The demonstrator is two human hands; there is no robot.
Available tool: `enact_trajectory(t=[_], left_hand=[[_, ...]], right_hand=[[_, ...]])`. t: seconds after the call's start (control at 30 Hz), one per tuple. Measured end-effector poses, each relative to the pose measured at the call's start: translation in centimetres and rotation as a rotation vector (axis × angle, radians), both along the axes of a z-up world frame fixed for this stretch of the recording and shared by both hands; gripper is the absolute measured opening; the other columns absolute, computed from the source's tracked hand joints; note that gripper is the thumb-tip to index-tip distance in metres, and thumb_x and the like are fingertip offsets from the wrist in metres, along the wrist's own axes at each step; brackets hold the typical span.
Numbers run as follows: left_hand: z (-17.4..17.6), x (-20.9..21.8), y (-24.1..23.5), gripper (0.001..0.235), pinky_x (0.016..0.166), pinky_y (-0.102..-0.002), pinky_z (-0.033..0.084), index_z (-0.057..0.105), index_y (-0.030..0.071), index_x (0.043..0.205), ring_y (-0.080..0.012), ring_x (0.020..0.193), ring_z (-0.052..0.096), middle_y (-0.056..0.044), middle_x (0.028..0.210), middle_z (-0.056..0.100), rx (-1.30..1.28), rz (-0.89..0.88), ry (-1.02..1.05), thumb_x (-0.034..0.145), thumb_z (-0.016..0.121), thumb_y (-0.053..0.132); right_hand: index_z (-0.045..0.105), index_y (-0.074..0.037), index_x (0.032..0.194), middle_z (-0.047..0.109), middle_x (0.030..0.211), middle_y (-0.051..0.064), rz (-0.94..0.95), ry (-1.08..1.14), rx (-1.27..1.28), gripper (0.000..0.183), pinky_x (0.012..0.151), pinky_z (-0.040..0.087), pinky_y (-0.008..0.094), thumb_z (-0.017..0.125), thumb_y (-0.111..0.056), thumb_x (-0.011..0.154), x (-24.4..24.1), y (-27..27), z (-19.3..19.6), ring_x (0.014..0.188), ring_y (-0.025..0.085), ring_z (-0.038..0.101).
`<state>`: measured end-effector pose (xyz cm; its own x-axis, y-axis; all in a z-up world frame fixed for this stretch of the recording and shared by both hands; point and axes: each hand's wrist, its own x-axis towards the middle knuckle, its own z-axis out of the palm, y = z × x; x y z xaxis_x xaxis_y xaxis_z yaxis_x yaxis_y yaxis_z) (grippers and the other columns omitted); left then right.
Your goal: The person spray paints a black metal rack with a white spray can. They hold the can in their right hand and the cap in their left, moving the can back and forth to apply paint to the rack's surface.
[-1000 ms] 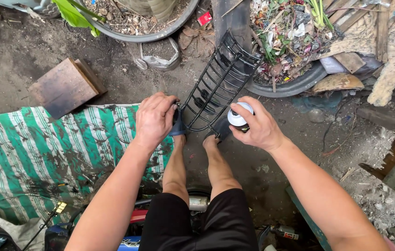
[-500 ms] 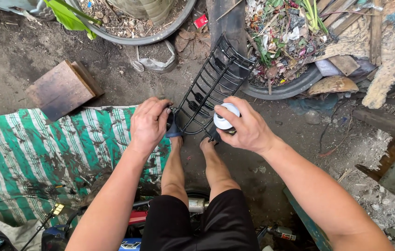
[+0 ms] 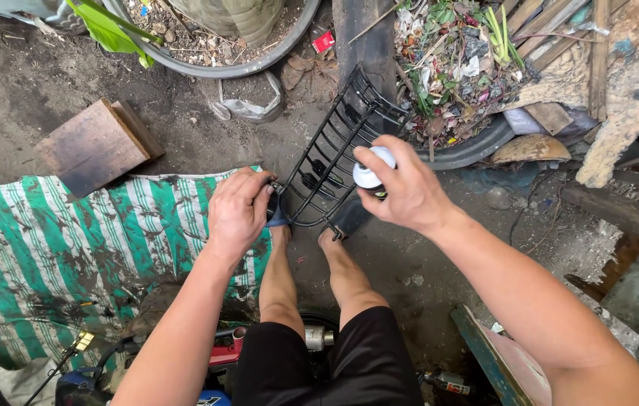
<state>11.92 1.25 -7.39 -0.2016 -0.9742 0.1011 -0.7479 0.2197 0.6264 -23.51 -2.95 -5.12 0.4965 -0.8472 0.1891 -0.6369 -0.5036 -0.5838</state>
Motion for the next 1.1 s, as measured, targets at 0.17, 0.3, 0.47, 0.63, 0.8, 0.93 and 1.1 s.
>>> enact_trajectory(t=[0.17,0.3,0.47,0.63,0.8,0.93,1.1], left_hand=[[0.2,-0.1,0.1,0.014,0.097,-0.043,0.06,0.083,0.018,0.12,-0.0264,0.113,0.078,-0.002,0.1,0.08,0.014,0.013,0.001,0.108,0.075,0.02],[0.3,-0.2,0.5,0.014,0.097,-0.043,0.06,0.083,0.017,0.119,-0.0269,0.113,0.078,-0.002,0.101,0.081,0.033,0.026,0.014,0.107,0.076,0.018],[0.3,0.0,0.9,0.015,0.098,-0.044,0.061,0.083,0.018,0.119,-0.0279,0.113,0.079,-0.002,0.101,0.081,0.037,0.042,0.017,0.107,0.076,0.017],[0.6,0.0,1.1,0.014,0.097,-0.047,0.061,0.083,0.014,0.118,-0.0318,0.111,0.079,-0.006,0.1,0.082,0.036,0.046,0.015,0.107,0.075,0.015],[0.8,0.3,1.2,0.015,0.099,-0.047,0.061,0.084,0.015,0.119,-0.0318,0.113,0.079,-0.005,0.103,0.082,0.047,0.068,0.006,0.107,0.075,0.015],[1.5,0.4,1.4,0.015,0.099,-0.048,0.061,0.084,0.014,0.118,-0.0332,0.113,0.079,-0.007,0.103,0.082,0.059,0.079,-0.002,0.107,0.075,0.014],[-0.5,1.9,3.3,0.02,0.106,-0.048,0.059,0.083,0.015,0.122,-0.0333,0.117,0.077,-0.007,0.107,0.081,0.031,0.099,-0.071,0.107,0.071,0.01]], right_hand=[[0.064,-0.009,0.151,0.061,0.127,0.028,-0.004,0.018,0.026,0.075,0.101,0.065,0.057,0.093,-0.012,0.082,-1.1,-3.2,-2.4,0.113,0.05,0.073],[0.062,-0.005,0.15,0.059,0.126,0.026,-0.159,0.143,-0.012,0.075,0.097,0.065,0.056,0.096,-0.011,0.084,-4.3,-6.3,-3.5,0.111,0.05,0.073],[0.059,-0.005,0.153,0.057,0.126,0.027,-0.186,0.16,0.011,0.078,0.096,0.065,0.058,0.096,-0.009,0.084,-6.6,-6.5,-2.9,0.109,0.051,0.073],[0.06,-0.013,0.154,0.06,0.128,0.027,0.001,0.14,0.053,0.076,0.102,0.064,0.051,0.092,-0.016,0.085,-3.5,-4.6,-2.0,0.115,0.046,0.072],[0.062,-0.011,0.15,0.061,0.128,0.026,-0.081,0.129,0.117,0.073,0.097,0.068,0.056,0.094,-0.015,0.085,-2.7,-6.9,-3.7,0.111,0.049,0.075],[0.057,-0.006,0.156,0.059,0.13,0.03,-0.272,0.167,0.163,0.077,0.093,0.067,0.061,0.094,-0.011,0.088,-6.5,-8.7,-3.2,0.112,0.055,0.074],[0.058,-0.006,0.156,0.059,0.132,0.029,-0.364,0.092,0.175,0.084,0.096,0.064,0.064,0.097,-0.009,0.082,-10.3,-7.5,-4.4,0.113,0.058,0.073]])
